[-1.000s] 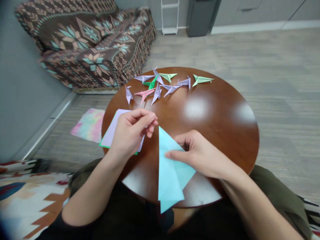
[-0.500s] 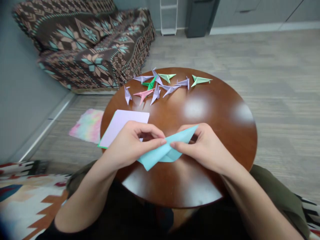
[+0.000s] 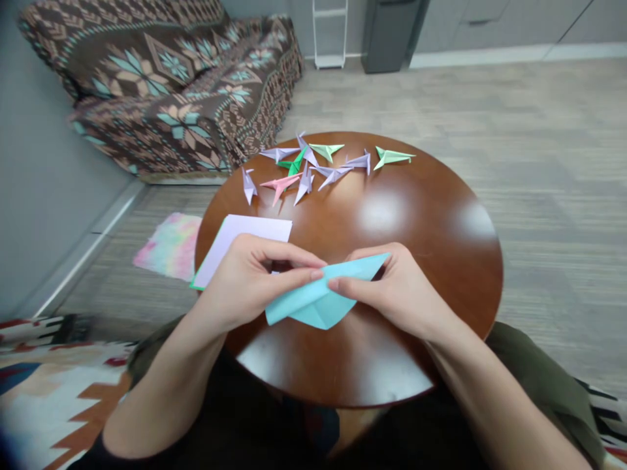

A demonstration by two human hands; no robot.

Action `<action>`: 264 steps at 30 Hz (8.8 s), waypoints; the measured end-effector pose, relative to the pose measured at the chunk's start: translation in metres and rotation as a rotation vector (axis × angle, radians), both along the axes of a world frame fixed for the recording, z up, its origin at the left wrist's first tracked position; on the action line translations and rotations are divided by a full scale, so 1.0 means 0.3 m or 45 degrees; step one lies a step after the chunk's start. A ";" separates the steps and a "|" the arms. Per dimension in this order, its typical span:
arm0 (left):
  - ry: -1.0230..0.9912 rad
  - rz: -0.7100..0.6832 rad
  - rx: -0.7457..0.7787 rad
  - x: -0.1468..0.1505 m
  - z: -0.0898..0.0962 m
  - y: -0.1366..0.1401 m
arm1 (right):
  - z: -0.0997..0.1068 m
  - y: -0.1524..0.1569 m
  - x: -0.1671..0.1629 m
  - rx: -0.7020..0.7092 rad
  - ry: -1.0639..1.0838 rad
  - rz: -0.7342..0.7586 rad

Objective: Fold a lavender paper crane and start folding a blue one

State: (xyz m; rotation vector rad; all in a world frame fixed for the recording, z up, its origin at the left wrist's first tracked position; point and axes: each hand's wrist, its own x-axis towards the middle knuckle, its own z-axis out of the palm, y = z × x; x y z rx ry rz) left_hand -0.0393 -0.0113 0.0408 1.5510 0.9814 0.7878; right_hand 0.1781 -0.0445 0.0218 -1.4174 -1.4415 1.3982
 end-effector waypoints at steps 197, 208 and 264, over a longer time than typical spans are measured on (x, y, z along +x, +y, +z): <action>-0.922 0.636 -0.284 0.143 -0.114 -0.024 | -0.096 -0.005 -0.167 0.077 0.650 -0.475; -0.933 0.754 -0.199 0.097 -0.083 0.030 | -0.083 -0.014 -0.170 0.045 0.564 -0.497; -0.923 0.565 -0.453 0.119 -0.114 -0.006 | -0.085 -0.007 -0.156 0.120 0.474 -0.471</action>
